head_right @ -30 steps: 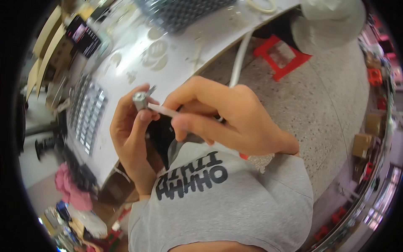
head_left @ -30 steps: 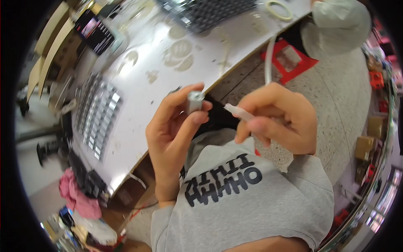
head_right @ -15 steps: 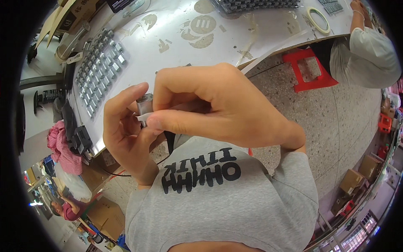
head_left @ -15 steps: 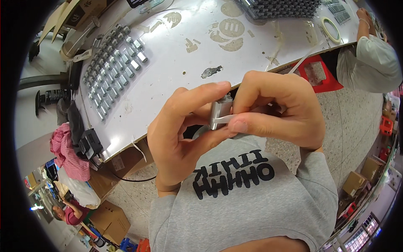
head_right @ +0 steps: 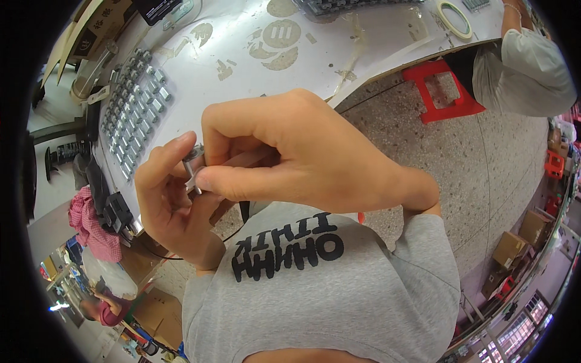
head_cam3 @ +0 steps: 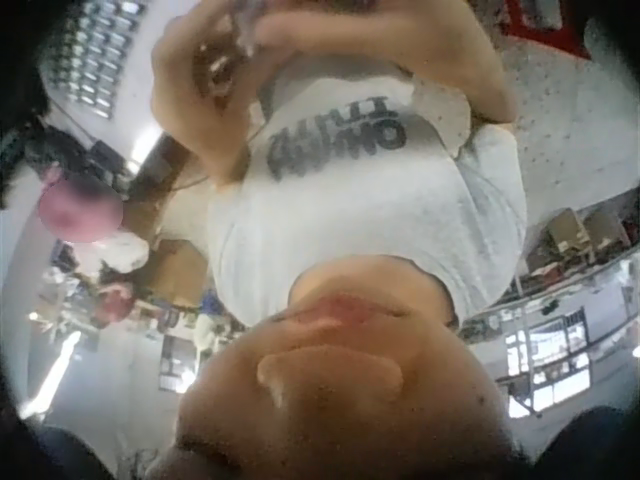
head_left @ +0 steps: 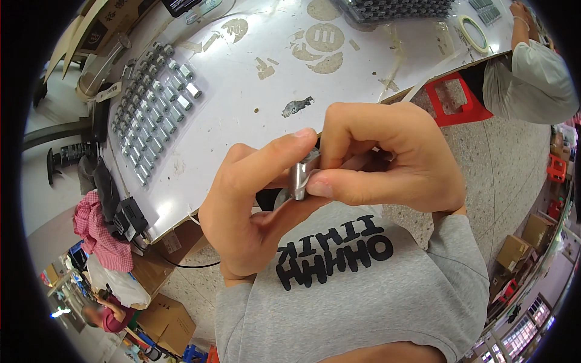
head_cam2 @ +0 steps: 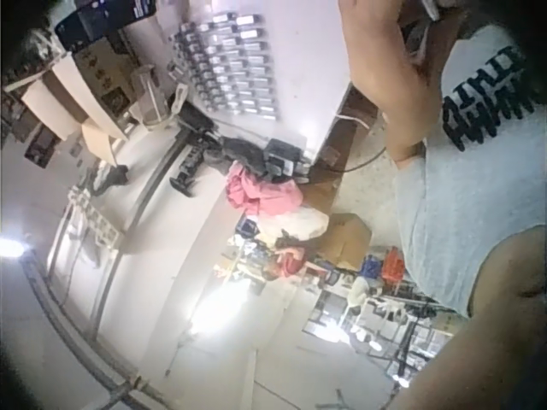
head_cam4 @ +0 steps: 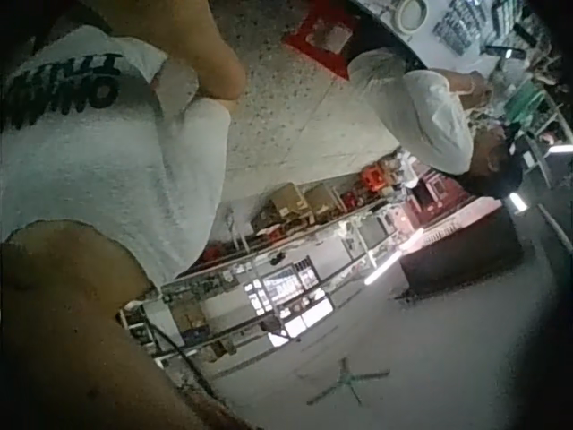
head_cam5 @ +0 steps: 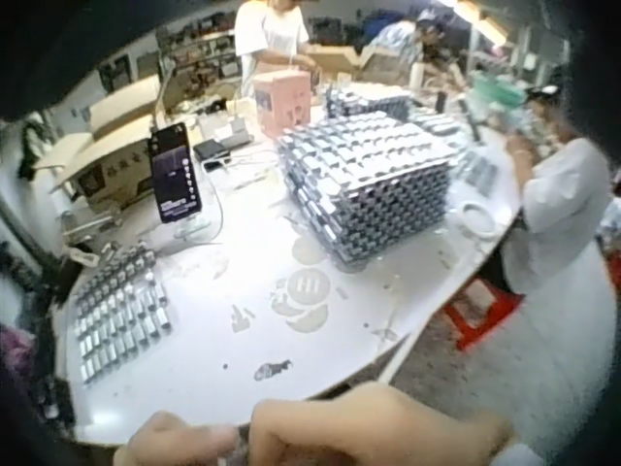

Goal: The person repeatedly picks up small cylindrical metal components from a table, wraps each one with a strip of white tape, and places the wrapped component back on the table. The process is repeated for multiple components throughout the clip.

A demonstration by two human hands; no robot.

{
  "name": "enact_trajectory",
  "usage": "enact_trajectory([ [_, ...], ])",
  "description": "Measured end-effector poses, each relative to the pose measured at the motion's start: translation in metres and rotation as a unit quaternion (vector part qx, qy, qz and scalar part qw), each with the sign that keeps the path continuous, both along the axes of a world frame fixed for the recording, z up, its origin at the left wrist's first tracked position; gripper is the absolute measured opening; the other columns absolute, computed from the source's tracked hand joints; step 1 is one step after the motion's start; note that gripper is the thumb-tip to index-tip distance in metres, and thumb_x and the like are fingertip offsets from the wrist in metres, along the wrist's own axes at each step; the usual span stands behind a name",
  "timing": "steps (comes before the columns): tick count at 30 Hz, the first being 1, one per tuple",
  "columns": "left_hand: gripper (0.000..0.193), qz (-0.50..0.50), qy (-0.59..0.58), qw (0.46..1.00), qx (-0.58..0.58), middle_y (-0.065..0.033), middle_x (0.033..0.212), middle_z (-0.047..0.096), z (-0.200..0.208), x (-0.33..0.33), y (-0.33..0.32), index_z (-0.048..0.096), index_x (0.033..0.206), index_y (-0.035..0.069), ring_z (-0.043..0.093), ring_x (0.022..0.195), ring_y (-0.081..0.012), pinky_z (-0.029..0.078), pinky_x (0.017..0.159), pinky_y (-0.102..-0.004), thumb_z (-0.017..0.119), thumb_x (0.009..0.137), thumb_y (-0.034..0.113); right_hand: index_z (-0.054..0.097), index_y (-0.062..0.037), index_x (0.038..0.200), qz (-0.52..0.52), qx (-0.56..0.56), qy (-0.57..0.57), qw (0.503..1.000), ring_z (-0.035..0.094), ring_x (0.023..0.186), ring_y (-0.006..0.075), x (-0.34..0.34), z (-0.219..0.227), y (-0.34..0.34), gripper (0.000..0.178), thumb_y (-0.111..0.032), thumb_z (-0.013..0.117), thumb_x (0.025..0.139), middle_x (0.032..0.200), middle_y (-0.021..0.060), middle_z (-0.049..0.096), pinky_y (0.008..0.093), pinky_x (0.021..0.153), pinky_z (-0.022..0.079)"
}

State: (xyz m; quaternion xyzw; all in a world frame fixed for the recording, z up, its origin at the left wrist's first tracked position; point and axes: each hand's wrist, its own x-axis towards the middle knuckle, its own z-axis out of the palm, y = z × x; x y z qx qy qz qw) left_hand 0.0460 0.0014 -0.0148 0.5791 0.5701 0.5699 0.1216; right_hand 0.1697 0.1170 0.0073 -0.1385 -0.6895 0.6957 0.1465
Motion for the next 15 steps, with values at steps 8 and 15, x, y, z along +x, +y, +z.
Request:
enact_trajectory([
  [8, 0.043, 0.028, 0.158, 0.987, 0.016, -0.0094, 0.087, 0.06, -0.002, -0.001, 0.003, 0.052, 0.099, -0.002, 0.052, 0.058, -0.0132, 0.044, 0.049, -0.0213, 0.071, 0.06, 0.0, 0.047, -0.0029, 0.066, 0.011, 0.024, -0.015, 1.0, 0.038, 0.05, -0.0009, -0.008, -0.009, 0.003, 0.018, -0.006, 0.064, 0.072, 0.056, -0.0032, 0.047, 0.0159, 0.042, 0.026],
  [15, 0.047, 0.009, -0.145, 0.989, -0.028, -0.0058, 0.079, 0.057, -0.01, 0.003, 0.006, 0.048, 0.103, -0.002, 0.053, 0.062, -0.0089, 0.041, 0.052, -0.0185, 0.07, 0.062, -0.001, 0.051, -0.0011, 0.071, 0.063, -0.046, 0.006, 0.997, 0.037, 0.05, 0.0004, -0.01, -0.02, 0.016, 0.015, -0.011, 0.059, 0.078, 0.057, -0.0027, 0.046, 0.0161, 0.043, 0.026],
])
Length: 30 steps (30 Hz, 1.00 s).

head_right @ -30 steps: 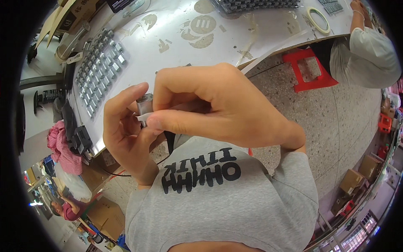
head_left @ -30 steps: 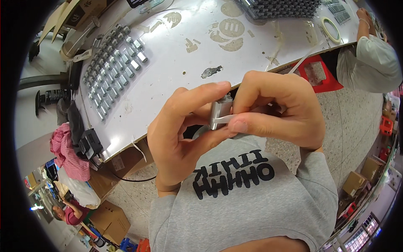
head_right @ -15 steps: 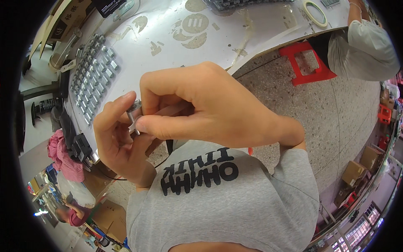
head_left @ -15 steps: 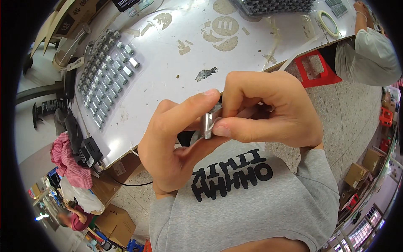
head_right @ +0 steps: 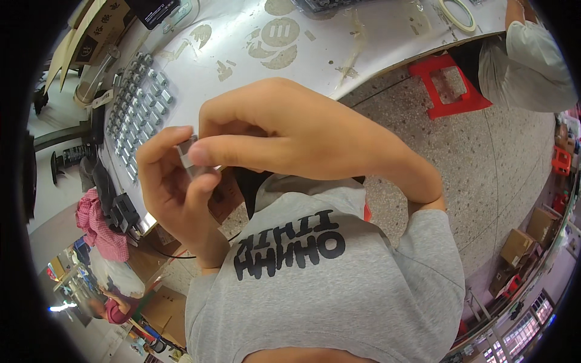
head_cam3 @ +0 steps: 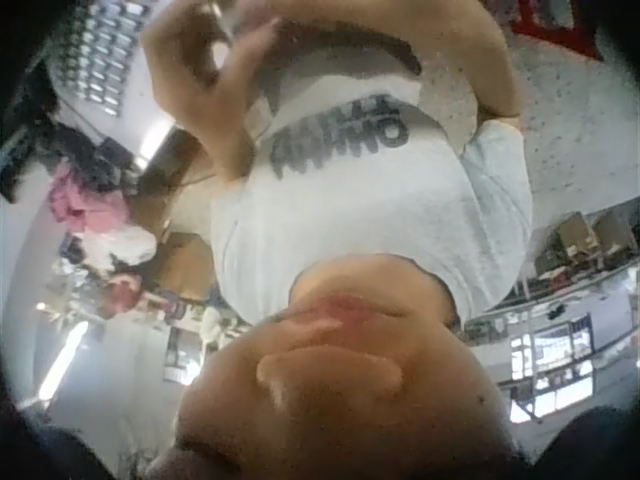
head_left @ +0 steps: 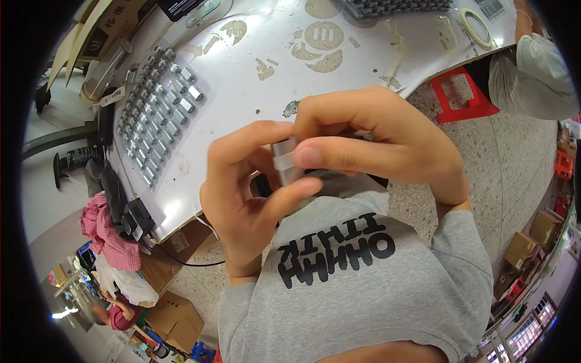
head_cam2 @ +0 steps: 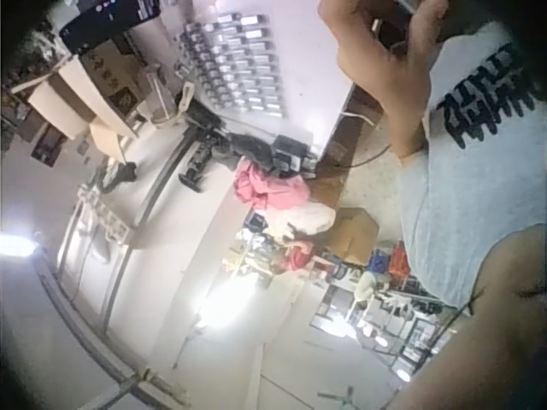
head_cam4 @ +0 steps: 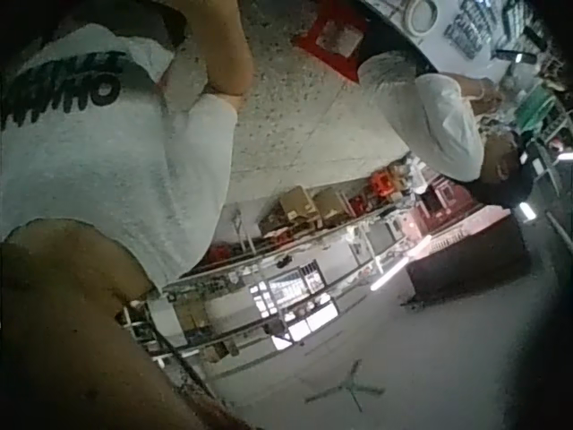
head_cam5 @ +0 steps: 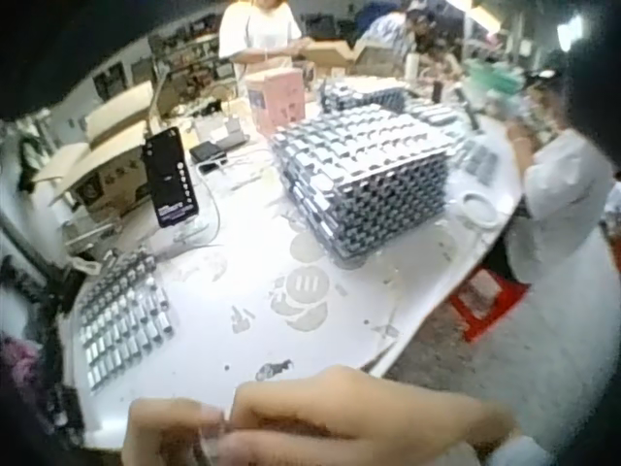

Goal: The person repeatedly picks up small cylindrical metal components from a table, wraps each one with a strip of white tape, and places the wrapped component back on the table. The process is repeated for multiple components throughout the clip.

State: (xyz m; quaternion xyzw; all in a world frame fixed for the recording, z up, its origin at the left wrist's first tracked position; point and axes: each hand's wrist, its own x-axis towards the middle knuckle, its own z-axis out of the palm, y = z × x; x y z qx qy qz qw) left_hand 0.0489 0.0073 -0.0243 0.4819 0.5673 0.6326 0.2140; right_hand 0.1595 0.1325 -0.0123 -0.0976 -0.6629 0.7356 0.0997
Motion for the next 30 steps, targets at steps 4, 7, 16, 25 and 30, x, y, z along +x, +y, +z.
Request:
enact_trajectory([
  [4, 0.05, -0.043, -0.145, 0.988, 0.023, -0.0091, 0.086, 0.054, -0.003, -0.002, -0.003, 0.043, 0.105, -0.004, 0.053, 0.072, -0.0104, 0.04, 0.063, -0.0193, 0.07, 0.066, 0.006, 0.052, -0.0007, 0.071, 0.018, -0.086, 0.038, 0.995, 0.037, 0.05, 0.0006, 0.002, 0.003, -0.001, 0.015, -0.012, 0.056, 0.08, 0.057, -0.0026, 0.046, 0.0168, 0.043, 0.026],
  [7, 0.05, -0.055, -0.162, 0.983, 0.068, -0.0112, 0.093, 0.052, -0.01, 0.004, -0.001, 0.039, 0.108, -0.005, 0.052, 0.077, -0.0121, 0.04, 0.069, -0.0215, 0.068, 0.07, 0.011, 0.051, -0.0013, 0.069, -0.017, -0.06, 0.04, 0.997, 0.035, 0.05, 0.0004, 0.002, 0.006, -0.006, 0.013, -0.01, 0.056, 0.078, 0.056, -0.0034, 0.045, 0.017, 0.042, 0.025],
  [16, 0.056, -0.011, -0.032, 0.989, 0.142, -0.014, 0.104, 0.047, -0.023, 0.011, 0.01, 0.033, 0.112, -0.006, 0.052, 0.081, -0.0144, 0.041, 0.071, -0.0238, 0.066, 0.073, 0.017, 0.051, -0.0022, 0.067, -0.037, -0.048, 0.015, 0.998, 0.034, 0.047, 0.0007, 0.011, 0.015, -0.003, 0.01, -0.006, 0.055, 0.075, 0.055, -0.0036, 0.046, 0.0173, 0.041, 0.023],
  [25, 0.056, 0.007, 0.133, 0.985, 0.107, -0.0163, 0.102, 0.049, -0.011, 0.003, 0.006, 0.035, 0.111, -0.005, 0.054, 0.077, -0.0153, 0.044, 0.066, -0.0231, 0.068, 0.066, 0.002, 0.053, -0.0009, 0.068, -0.054, 0.119, 0.05, 0.99, 0.036, 0.043, 0.0013, 0.019, 0.023, -0.003, 0.008, -0.004, 0.056, 0.075, 0.052, -0.0024, 0.046, 0.019, 0.039, 0.024],
  [30, 0.056, -0.015, 0.117, 0.987, 0.111, -0.017, 0.101, 0.049, -0.009, 0.003, 0.008, 0.035, 0.11, -0.006, 0.055, 0.076, -0.0156, 0.045, 0.065, -0.0229, 0.069, 0.066, 0.0, 0.054, -0.0012, 0.068, -0.068, 0.147, 0.034, 0.986, 0.037, 0.043, 0.0015, 0.02, 0.025, 0.002, 0.007, -0.003, 0.056, 0.074, 0.051, -0.0019, 0.045, 0.0188, 0.039, 0.025],
])
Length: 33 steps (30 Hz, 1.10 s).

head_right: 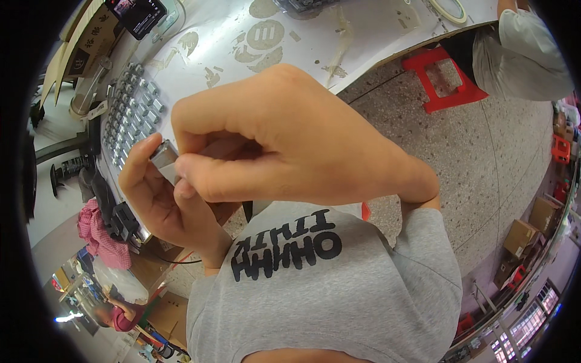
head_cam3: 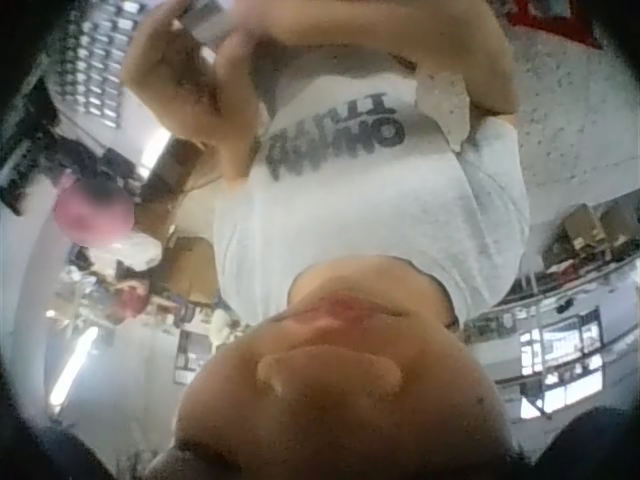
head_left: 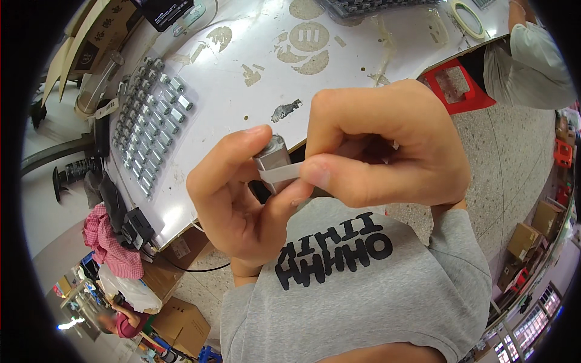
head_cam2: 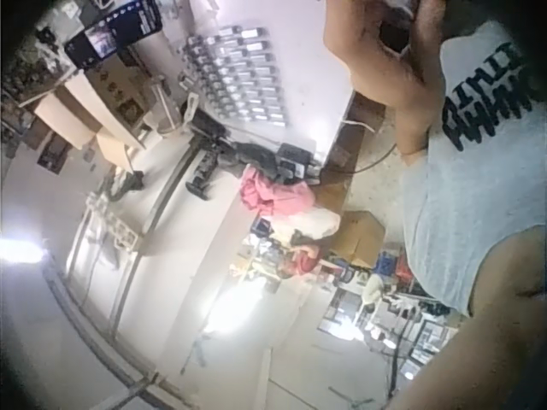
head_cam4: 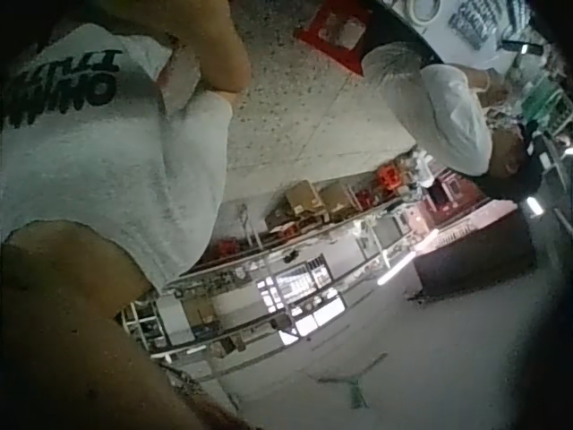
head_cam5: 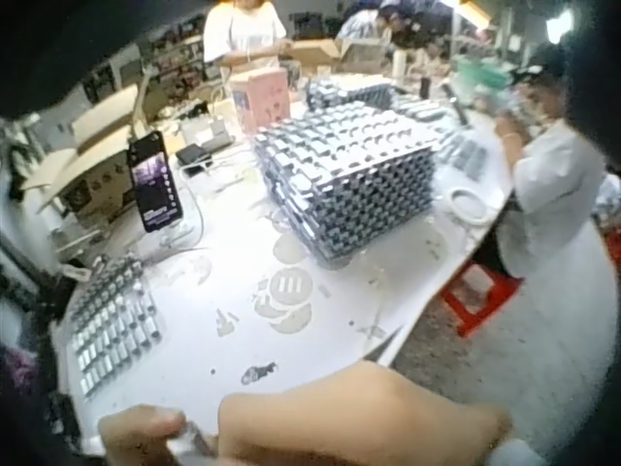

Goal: The person repeatedly picks up small cylindrical metal components from a table, wraps each one with a strip of white tape, and places the wrapped component back on the table. The process is repeated for multiple components throughout the clip.

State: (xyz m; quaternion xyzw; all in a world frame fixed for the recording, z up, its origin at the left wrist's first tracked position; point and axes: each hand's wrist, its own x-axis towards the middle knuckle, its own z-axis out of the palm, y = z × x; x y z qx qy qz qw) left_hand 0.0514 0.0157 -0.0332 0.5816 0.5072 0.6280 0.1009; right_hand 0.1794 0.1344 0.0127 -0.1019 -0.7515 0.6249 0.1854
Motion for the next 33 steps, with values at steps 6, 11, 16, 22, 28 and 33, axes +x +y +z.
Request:
enact_trajectory([
  [6, 0.056, -0.003, -0.155, 0.988, 0.023, -0.016, 0.098, 0.05, -0.005, 0.009, 0.0, 0.033, 0.111, -0.007, 0.055, 0.075, -0.0138, 0.043, 0.065, -0.021, 0.067, 0.072, 0.013, 0.053, -0.0018, 0.067, -0.01, -0.012, 0.018, 1.0, 0.036, 0.044, 0.0019, -0.005, -0.006, -0.002, 0.007, -0.004, 0.057, 0.073, 0.052, -0.0022, 0.046, 0.0189, 0.04, 0.025],
  [11, 0.067, 0.115, -0.111, 0.982, -0.103, -0.0084, 0.079, 0.05, 0.007, 0.022, -0.002, 0.039, 0.108, -0.006, 0.049, 0.065, -0.0095, 0.038, 0.058, -0.0195, 0.047, 0.076, 0.052, 0.052, -0.002, 0.068, 0.025, -0.073, 0.0, 0.997, 0.037, 0.046, 0.0021, -0.009, -0.004, -0.001, 0.011, -0.007, 0.061, 0.072, 0.053, -0.0022, 0.046, 0.0187, 0.041, 0.026],
  [16, 0.068, 0.01, -0.088, 0.988, -0.129, -0.0134, 0.086, 0.053, 0.012, 0.015, -0.005, 0.035, 0.114, -0.006, 0.053, 0.068, -0.0131, 0.043, 0.061, -0.0229, 0.033, 0.083, 0.054, 0.05, -0.0019, 0.075, 0.064, -0.099, 0.003, 0.993, 0.044, 0.051, 0.0026, -0.013, -0.016, 0.005, 0.025, -0.018, 0.069, 0.07, 0.056, -0.0008, 0.048, 0.0174, 0.043, 0.032],
  [22, 0.052, 0.047, 0.114, 0.971, -0.204, -0.0141, 0.09, 0.055, 0.019, 0.009, -0.005, 0.048, 0.11, -0.007, 0.052, 0.07, -0.022, 0.041, 0.06, -0.0304, 0.033, 0.089, 0.038, 0.05, -0.0005, 0.084, 0.043, -0.107, 0.063, 0.991, 0.056, 0.058, 0.0105, -0.009, -0.02, 0.007, 0.03, -0.024, 0.066, 0.073, 0.063, 0.0059, 0.055, 0.0218, 0.052, 0.044],
  [28, 0.048, 0.083, 0.174, 0.956, -0.223, -0.0091, 0.074, 0.043, 0.04, 0.016, 0.004, 0.033, 0.123, -0.009, 0.041, 0.069, -0.0197, 0.033, 0.06, -0.0279, 0.036, 0.089, 0.025, 0.049, -0.0016, 0.079, 0.012, 0.052, 0.083, 0.995, 0.052, 0.049, 0.0161, -0.006, -0.025, 0.009, 0.027, -0.028, 0.057, 0.08, 0.057, 0.0087, 0.052, 0.0262, 0.046, 0.039],
  [33, 0.034, 0.066, 0.167, 0.97, -0.167, -0.0129, 0.082, 0.053, 0.031, 0.016, 0.008, 0.043, 0.114, -0.007, 0.045, 0.065, -0.0208, 0.037, 0.056, -0.029, 0.044, 0.083, 0.009, 0.049, -0.0019, 0.075, -0.036, 0.058, 0.113, 0.991, 0.043, 0.043, 0.0166, -0.003, -0.026, 0.007, 0.03, -0.03, 0.054, 0.082, 0.051, 0.0059, 0.046, 0.0275, 0.043, 0.034],
])
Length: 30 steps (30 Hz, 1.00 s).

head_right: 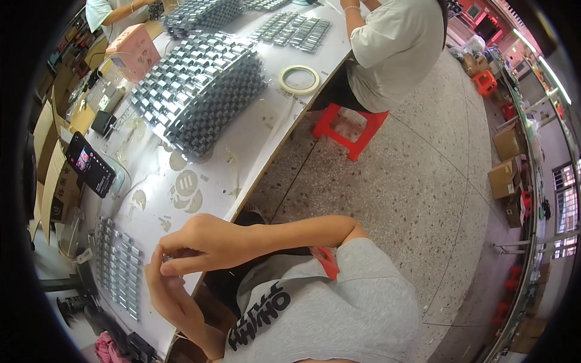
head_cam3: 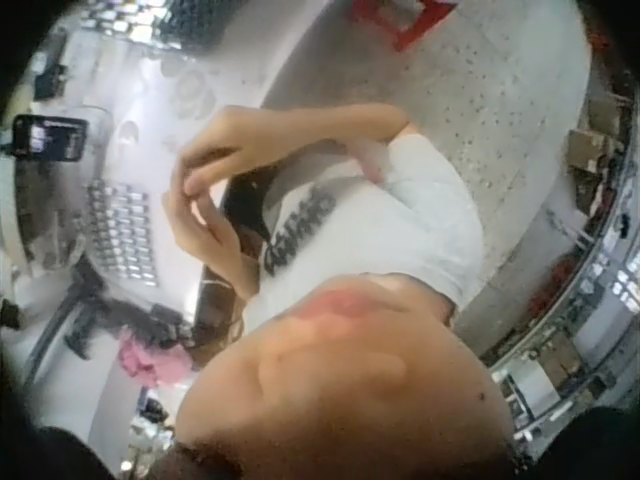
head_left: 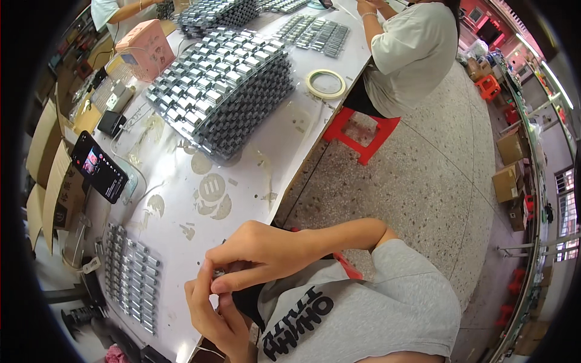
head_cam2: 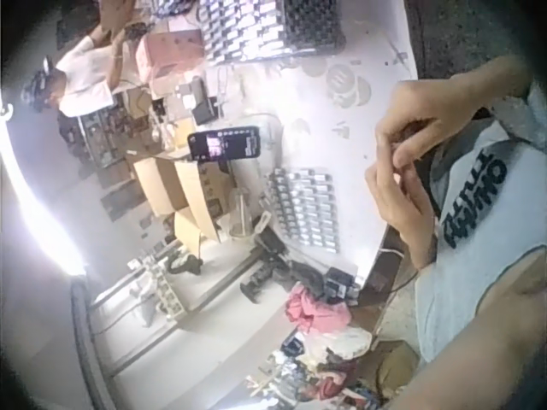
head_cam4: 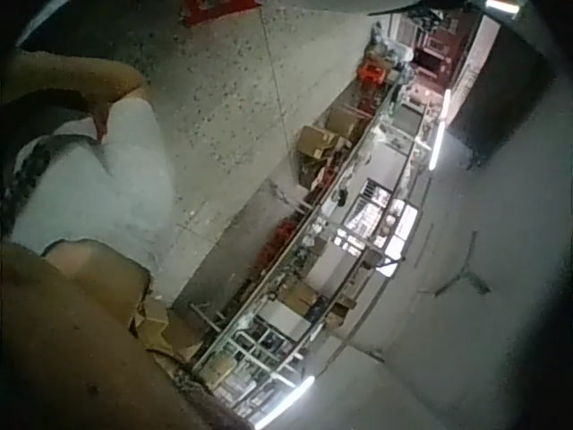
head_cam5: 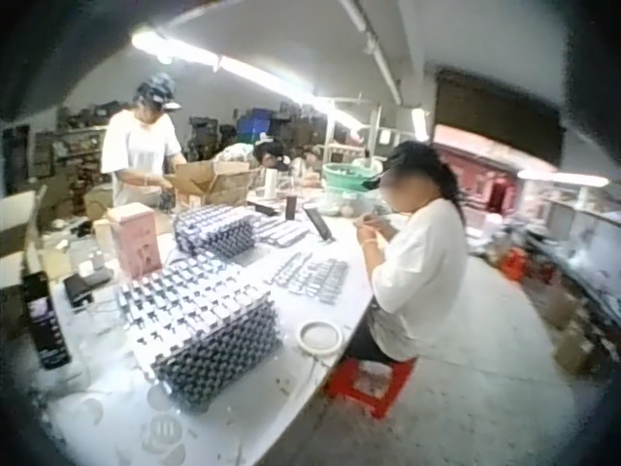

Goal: The person repeatedly picks up small cylindrical metal components from a table, wraps each one with a strip of white tape, and places the wrapped component back on the table. The process is repeated for multiple components throughout the clip.

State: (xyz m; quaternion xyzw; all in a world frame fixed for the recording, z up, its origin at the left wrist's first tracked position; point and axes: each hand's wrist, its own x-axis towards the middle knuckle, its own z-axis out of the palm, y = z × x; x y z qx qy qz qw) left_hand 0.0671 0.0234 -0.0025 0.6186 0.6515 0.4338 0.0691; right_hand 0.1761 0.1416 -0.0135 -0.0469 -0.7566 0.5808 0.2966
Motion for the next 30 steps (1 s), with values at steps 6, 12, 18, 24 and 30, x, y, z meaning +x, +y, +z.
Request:
enact_trajectory([
  [6, 0.036, 0.011, -0.021, 1.0, 0.012, -0.0125, 0.093, 0.053, 0.0, -0.009, -0.004, 0.048, 0.107, -0.003, 0.052, 0.073, -0.0193, 0.043, 0.064, -0.0284, 0.052, 0.071, -0.006, 0.05, -0.0022, 0.076, 0.014, -0.028, -0.018, 0.999, 0.042, 0.045, 0.015, 0.003, 0.003, -0.002, 0.024, -0.025, 0.053, 0.083, 0.053, 0.0053, 0.045, 0.0273, 0.044, 0.033],
  [12, 0.032, 0.046, -0.126, 0.987, 0.09, -0.0082, 0.092, 0.049, -0.016, -0.004, -0.001, 0.046, 0.107, -0.002, 0.05, 0.071, -0.0143, 0.042, 0.06, -0.0229, 0.051, 0.079, 0.011, 0.051, -0.002, 0.077, 0.087, -0.066, -0.037, 0.993, 0.045, 0.05, 0.0114, 0.009, 0.016, 0.006, 0.019, -0.02, 0.052, 0.084, 0.057, 0.0048, 0.051, 0.0252, 0.046, 0.035],
  [18, 0.055, 0.063, -0.262, 0.959, 0.087, -0.0092, 0.097, 0.044, -0.022, 0.008, 0.002, 0.039, 0.109, -0.007, 0.045, 0.068, -0.0111, 0.039, 0.061, -0.0208, 0.048, 0.083, 0.041, 0.052, -0.0026, 0.077, 0.036, -0.104, -0.041, 0.993, 0.045, 0.051, 0.0066, 0.005, 0.018, -0.001, 0.016, -0.018, 0.058, 0.08, 0.06, 0.0033, 0.054, 0.021, 0.047, 0.036],
  [24, 0.044, -0.04, -0.201, 0.974, 0.101, -0.0148, 0.094, 0.055, -0.015, 0.004, 0.005, 0.043, 0.111, -0.008, 0.053, 0.078, -0.0198, 0.043, 0.07, -0.0266, 0.04, 0.089, 0.03, 0.053, -0.0018, 0.076, -0.038, -0.092, -0.059, 0.993, 0.043, 0.054, 0.0026, 0.001, 0.02, -0.01, 0.021, -0.017, 0.067, 0.072, 0.06, -0.0015, 0.05, 0.017, 0.046, 0.033],
  [30, 0.035, -0.005, -0.029, 1.0, 0.007, -0.0105, 0.085, 0.054, -0.005, -0.005, 0.007, 0.046, 0.112, -0.007, 0.044, 0.066, -0.0168, 0.038, 0.059, -0.026, 0.049, 0.082, 0.01, 0.052, -0.0004, 0.079, -0.031, -0.087, -0.038, 0.995, 0.053, 0.061, 0.0056, -0.001, 0.012, -0.004, 0.018, -0.017, 0.059, 0.08, 0.066, 0.004, 0.057, 0.0187, 0.052, 0.041],
])
